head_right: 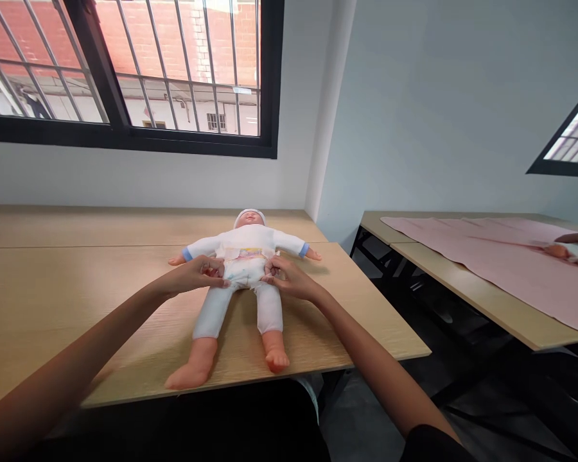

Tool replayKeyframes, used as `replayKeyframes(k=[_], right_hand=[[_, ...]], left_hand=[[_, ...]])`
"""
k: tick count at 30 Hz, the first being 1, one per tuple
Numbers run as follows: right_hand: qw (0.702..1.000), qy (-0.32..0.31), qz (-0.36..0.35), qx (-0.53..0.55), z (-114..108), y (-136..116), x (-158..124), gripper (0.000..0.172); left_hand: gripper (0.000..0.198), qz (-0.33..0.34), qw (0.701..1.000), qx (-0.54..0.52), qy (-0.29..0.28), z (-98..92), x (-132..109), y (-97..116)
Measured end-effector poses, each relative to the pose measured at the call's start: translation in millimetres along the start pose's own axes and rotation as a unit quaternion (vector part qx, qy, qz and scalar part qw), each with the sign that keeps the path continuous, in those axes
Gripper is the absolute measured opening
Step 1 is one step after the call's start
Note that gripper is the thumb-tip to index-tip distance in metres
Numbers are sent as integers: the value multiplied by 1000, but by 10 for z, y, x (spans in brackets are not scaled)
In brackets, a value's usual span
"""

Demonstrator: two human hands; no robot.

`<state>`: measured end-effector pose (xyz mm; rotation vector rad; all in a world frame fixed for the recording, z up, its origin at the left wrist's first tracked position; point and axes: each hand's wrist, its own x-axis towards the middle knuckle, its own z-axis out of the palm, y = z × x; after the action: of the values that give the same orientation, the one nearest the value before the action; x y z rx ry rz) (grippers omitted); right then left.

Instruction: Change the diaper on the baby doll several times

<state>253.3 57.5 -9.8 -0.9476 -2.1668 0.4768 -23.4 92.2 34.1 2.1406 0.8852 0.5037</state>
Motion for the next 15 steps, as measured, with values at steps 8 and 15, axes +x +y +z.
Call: replayKeyframes(k=[8,15], right_hand=[[1000,-25,-1,-4,52,-184,-11,27],[998,7,46,35,10,-159,-2,38]], left_hand=[[38,-1,1000,11,12,22,-234,-23],[35,-11,998,-53,13,-40,-253,-22]])
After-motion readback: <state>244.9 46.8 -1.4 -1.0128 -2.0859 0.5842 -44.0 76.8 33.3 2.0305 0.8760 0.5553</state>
